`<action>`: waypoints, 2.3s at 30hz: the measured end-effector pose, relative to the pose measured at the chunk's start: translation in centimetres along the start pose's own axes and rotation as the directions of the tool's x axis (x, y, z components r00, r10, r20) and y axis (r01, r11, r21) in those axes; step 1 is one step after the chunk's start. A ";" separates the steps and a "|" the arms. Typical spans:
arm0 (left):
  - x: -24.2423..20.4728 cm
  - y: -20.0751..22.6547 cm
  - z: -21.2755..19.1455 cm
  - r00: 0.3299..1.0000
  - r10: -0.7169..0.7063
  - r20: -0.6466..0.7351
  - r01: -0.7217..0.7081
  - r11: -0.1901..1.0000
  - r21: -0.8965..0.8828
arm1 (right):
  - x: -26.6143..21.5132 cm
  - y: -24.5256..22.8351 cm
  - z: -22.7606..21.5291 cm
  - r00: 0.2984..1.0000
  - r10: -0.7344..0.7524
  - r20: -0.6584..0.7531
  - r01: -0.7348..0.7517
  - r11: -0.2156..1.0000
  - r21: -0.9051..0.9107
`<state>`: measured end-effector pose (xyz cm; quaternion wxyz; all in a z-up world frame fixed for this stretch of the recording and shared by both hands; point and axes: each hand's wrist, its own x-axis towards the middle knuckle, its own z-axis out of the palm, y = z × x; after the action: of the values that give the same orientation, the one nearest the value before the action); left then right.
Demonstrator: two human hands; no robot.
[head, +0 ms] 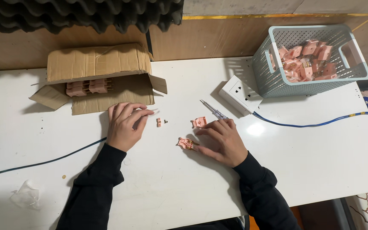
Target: The person assembles an electric plug by attaching terminal pins to wire ends, tightening screws with a screwdriver, and joining the plastic housing pieces.
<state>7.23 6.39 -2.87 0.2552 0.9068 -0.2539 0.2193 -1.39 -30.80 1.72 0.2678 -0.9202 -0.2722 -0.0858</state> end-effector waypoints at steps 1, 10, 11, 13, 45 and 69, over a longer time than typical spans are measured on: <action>0.0 0.3 -0.3 1.000 0.001 0.001 -0.001 1.000 0.000 | -0.1 0.0 0.1 1.000 0.001 0.000 -0.001 1.000 0.000; 0.3 2.9 -1.9 0.994 0.082 0.077 -0.079 0.996 -0.052 | -0.2 -0.1 0.8 0.998 -0.020 0.058 0.023 0.998 -0.055; 0.3 3.0 -2.1 0.992 0.079 0.097 -0.075 0.996 -0.047 | -0.2 -0.2 0.9 0.998 -0.028 0.057 0.032 0.997 -0.068; 0.3 2.8 -2.2 0.990 0.077 0.115 -0.073 0.996 -0.041 | 0.1 -0.3 0.9 0.998 -0.038 0.053 0.042 0.996 -0.083; 0.4 2.2 -1.1 0.992 0.022 0.124 -0.017 0.999 -0.045 | 0.3 -0.1 1.1 0.997 -0.059 0.050 0.062 0.996 -0.071; -1.1 9.8 1.9 0.982 0.150 0.117 -0.124 0.970 -0.209 | 0.1 1.1 -0.3 0.987 -0.017 -0.159 0.021 1.000 0.020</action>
<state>1.29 -1.58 -1.52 0.3123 0.8692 -0.3531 0.1494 -0.67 -31.74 1.52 0.2975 -0.9050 -0.2596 -0.1585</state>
